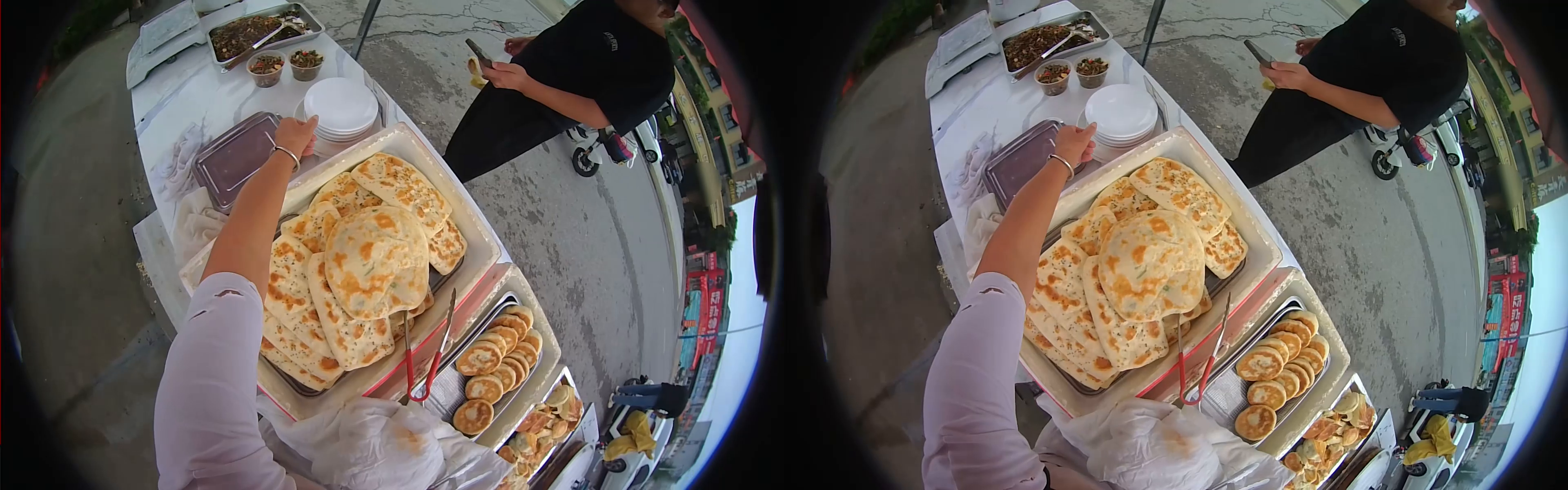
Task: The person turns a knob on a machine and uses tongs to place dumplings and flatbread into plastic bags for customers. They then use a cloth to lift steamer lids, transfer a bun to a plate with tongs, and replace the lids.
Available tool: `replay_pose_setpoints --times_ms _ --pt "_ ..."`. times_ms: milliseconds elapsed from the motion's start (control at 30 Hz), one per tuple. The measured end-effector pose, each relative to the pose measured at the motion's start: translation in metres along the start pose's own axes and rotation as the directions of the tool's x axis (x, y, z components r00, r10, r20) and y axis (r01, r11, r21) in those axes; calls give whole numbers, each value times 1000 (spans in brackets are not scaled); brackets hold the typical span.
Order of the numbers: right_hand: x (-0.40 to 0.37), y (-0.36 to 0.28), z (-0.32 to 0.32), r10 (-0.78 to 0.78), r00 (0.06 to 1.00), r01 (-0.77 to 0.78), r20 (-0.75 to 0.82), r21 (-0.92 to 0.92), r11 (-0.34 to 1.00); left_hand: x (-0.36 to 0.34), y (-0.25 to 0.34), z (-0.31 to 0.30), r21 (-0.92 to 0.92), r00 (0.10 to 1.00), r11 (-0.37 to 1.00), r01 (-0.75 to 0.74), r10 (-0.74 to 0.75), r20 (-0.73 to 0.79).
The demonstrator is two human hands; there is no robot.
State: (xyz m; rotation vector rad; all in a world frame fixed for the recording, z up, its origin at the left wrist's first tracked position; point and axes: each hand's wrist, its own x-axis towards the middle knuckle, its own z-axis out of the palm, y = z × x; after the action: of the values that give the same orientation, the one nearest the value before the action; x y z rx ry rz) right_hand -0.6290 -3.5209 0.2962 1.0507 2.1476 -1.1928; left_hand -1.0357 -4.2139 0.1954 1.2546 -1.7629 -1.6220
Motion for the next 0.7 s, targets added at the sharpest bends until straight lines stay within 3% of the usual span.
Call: replay_pose_setpoints --times_ms 267,367,467,500,533,567,600,633,667,700 --pt "12 2 3 8 1000 -5 -20 152 988 39 -6 27 -48 996 995 90 -90 4" --pt "12 14 -2 -8 1000 13 -22 241 971 32 3 25 -275 993 955 115 -103 57" --pt "12 29 -5 -70 998 67 -7 377 924 45 2 16 -570 999 822 -1 29 40" --pt "10 34 -7 -97 995 87 2 433 897 72 -9 -2 -153 938 949 -275 300 172" --pt "11 41 -9 -118 993 100 5 491 865 94 -15 -18 586 767 525 -617 567 300" --pt "12 41 -13 -86 994 42 74 462 886 118 -24 -32 779 537 47 -625 751 385" --pt "9 34 -9 -10 999 -12 38 523 852 153 -33 -49 854 509 -142 -501 750 423" --pt "7 30 -11 -66 997 42 26 528 848 183 -30 -74 823 405 -429 -373 723 560" --pt "11 41 -13 -108 991 47 84 528 848 184 -8 -83 825 521 -470 -315 641 564" --pt "6 34 -18 -148 983 71 105 529 845 170 22 -92 821 498 -507 -263 657 566"
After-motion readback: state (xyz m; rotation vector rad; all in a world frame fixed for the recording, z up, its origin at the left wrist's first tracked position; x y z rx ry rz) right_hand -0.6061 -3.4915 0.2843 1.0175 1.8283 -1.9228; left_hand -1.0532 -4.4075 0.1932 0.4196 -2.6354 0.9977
